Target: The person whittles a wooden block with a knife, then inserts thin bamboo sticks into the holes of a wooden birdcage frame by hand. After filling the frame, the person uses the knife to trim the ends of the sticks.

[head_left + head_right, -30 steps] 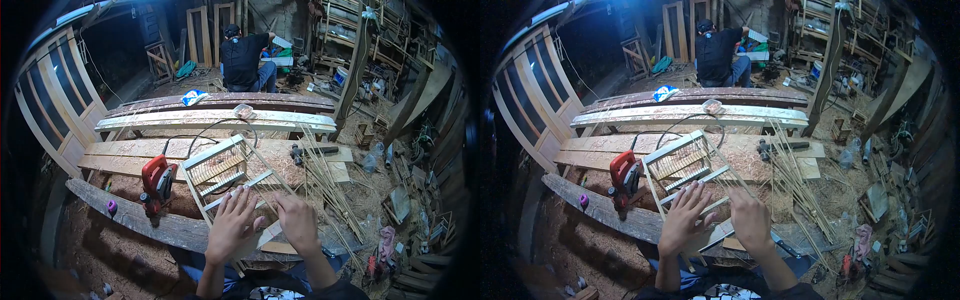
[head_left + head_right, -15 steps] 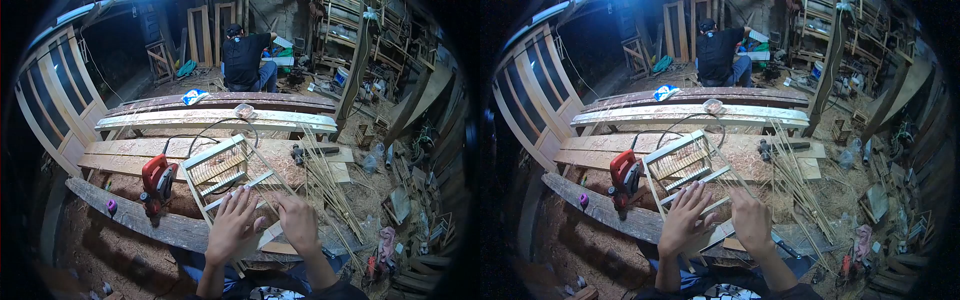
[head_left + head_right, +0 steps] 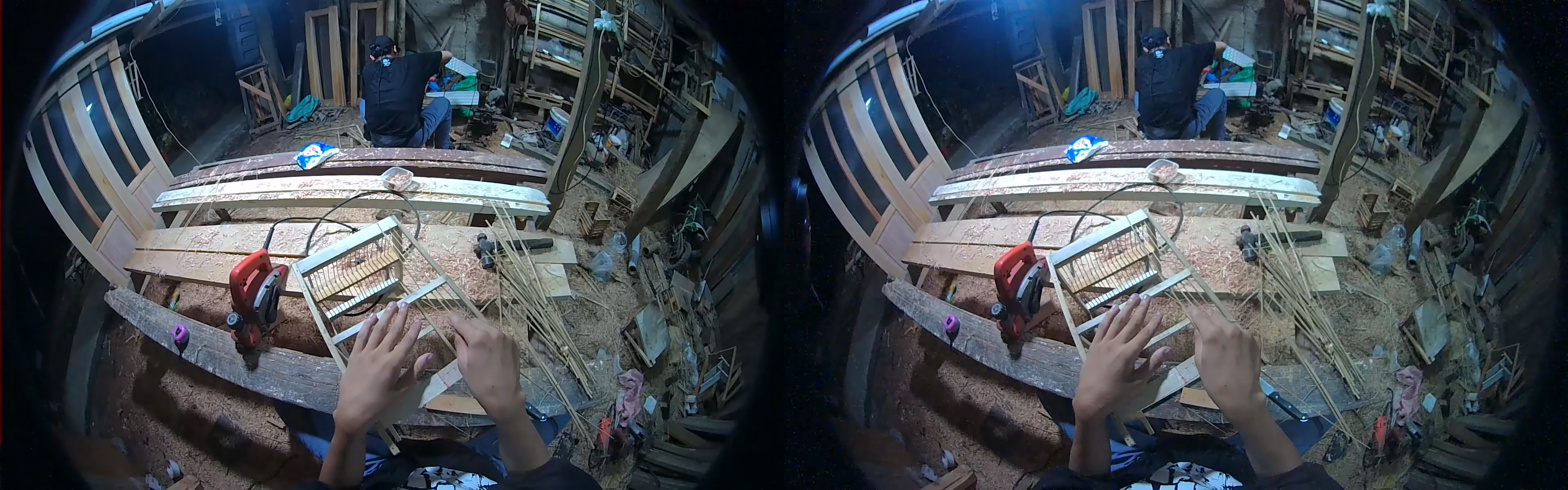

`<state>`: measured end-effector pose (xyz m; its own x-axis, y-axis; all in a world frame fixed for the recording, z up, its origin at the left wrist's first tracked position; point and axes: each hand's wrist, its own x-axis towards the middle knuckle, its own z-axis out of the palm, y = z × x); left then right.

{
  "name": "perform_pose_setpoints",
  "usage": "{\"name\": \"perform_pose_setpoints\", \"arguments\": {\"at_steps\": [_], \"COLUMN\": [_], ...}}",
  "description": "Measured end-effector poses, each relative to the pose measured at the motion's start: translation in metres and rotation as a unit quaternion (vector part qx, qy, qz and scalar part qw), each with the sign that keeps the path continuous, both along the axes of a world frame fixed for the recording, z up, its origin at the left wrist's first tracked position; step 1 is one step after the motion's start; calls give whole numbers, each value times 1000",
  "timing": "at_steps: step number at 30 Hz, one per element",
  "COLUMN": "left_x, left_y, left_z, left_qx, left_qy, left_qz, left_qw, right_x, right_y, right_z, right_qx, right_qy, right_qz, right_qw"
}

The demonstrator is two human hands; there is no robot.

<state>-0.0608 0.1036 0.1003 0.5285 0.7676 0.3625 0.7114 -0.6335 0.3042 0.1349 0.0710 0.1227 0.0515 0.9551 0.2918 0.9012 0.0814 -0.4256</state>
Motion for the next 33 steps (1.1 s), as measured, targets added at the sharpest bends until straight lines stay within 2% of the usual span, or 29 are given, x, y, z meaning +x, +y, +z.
{"name": "perform_pose_setpoints", "arguments": {"at_steps": [10,15,19,21,24,28,30,33], "left_x": [2,2,1,0,2,3,4,2], "left_y": [0,0,0,0,1,0,1,2], "left_z": [-1,1,2,1,2,1,0,-1], "left_qx": [3,2,22,17,11,14,19,22], "left_qy": [14,28,33,29,18,8,10,20], "left_qz": [0,-1,-1,0,-2,-2,0,-2], "left_qw": [1000,1000,999,999,1000,1000,1000,1000], "right_x": [-16,-33,-32,-28,-21,-21,-26,-34], "right_y": [8,33,34,16,1,8,19,32], "right_z": [-3,17,13,17,16,0,-3,-7], "right_qx": [8,-119,-119,-60,-26,9,65,58], "right_qy": [-88,-87,-33,20,33,29,-25,-32], "right_qz": [14,26,21,21,17,-2,19,-1], "right_qw": [996,989,992,998,999,1000,997,998]}}
